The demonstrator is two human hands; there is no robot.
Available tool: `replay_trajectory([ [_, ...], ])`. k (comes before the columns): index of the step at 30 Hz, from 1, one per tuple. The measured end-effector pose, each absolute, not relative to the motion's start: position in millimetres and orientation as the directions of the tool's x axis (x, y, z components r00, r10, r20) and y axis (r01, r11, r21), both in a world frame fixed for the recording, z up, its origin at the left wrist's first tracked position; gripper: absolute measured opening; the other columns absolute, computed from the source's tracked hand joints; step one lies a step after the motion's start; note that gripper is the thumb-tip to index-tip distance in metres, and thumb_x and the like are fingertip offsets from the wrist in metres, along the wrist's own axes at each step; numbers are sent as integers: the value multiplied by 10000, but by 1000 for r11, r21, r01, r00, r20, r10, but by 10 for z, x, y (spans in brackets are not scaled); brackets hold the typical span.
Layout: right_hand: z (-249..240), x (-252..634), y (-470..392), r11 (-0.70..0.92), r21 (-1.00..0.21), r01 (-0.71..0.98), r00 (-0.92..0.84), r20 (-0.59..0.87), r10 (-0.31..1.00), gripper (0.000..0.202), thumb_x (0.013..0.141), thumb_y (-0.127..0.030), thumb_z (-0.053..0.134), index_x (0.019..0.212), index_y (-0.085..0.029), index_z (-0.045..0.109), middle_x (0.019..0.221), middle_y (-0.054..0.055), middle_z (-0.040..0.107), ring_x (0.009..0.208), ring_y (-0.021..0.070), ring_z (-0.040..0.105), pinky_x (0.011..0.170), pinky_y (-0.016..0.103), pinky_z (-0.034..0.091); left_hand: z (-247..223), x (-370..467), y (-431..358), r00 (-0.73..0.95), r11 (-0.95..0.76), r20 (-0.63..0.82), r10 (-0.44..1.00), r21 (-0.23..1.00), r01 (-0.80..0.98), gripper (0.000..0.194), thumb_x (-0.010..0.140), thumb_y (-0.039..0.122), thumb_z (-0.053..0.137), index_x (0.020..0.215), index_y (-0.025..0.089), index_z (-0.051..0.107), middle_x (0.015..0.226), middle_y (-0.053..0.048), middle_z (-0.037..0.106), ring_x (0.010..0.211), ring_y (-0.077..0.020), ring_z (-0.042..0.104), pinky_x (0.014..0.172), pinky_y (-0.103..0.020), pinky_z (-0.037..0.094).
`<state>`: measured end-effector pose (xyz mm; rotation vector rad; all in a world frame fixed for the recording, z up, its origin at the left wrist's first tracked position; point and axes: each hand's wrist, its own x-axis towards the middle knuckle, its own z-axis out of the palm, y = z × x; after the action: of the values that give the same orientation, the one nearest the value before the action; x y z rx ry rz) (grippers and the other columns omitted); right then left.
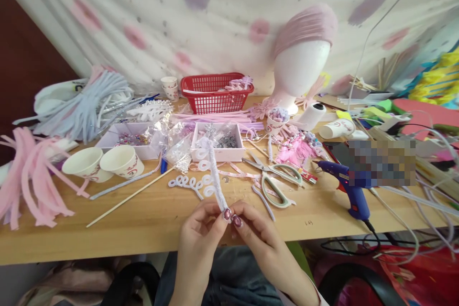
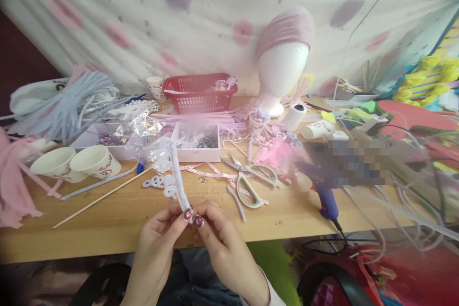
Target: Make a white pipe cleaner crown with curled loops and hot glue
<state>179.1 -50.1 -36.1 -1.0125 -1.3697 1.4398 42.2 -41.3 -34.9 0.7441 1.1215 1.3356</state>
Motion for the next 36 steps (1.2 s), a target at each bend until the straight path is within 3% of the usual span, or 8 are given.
replay_trajectory([
  [4,-337,1769,-478,177,-979,97,-267,146,953,118,996,-285,532,1016,-231,635,950,33,638,879,176,603,796,276,477,-369,434,-372,-172,82,-140,975,948,-307,122,703,261,811,672,162,746,725,-18,674,721,-144,619,675,-200,518],
  [8,-361,1756,-422,351,-883,312,-255,279,926,173,985,-168,475,1040,-222,630,919,45,665,851,182,636,757,277,485,-323,503,-327,-216,77,-152,964,944,-321,126,687,254,796,643,155,733,722,-21,657,678,-134,591,612,-191,487],
  [12,-368,1752,-390,425,-810,404,-238,355,904,172,979,-140,457,979,-204,617,872,57,654,794,191,634,705,290,485,-260,545,-289,-223,52,-131,966,943,-330,70,668,206,794,649,166,741,734,-20,663,712,-143,606,624,-193,486],
  [20,-355,1795,-409,401,-846,350,-141,376,916,205,1004,-172,453,855,-205,589,760,8,604,676,147,570,622,246,446,-298,565,-311,-36,145,-170,985,915,-377,206,756,383,807,792,180,814,840,-66,733,846,-195,662,742,-240,529],
  [25,-352,1846,-414,413,-831,373,-109,402,909,215,988,-162,458,809,-196,570,746,11,582,687,149,551,635,250,433,-350,620,-310,6,180,-193,981,906,-383,216,762,388,813,863,199,840,957,-85,757,963,-234,679,848,-276,522],
  [36,-363,1964,-444,325,-930,171,-130,306,943,256,1019,-231,465,780,-207,555,727,-10,528,677,142,514,641,248,415,-271,657,-228,209,336,-265,941,795,-504,132,686,305,864,779,214,847,893,-64,733,861,-185,644,733,-239,514],
])
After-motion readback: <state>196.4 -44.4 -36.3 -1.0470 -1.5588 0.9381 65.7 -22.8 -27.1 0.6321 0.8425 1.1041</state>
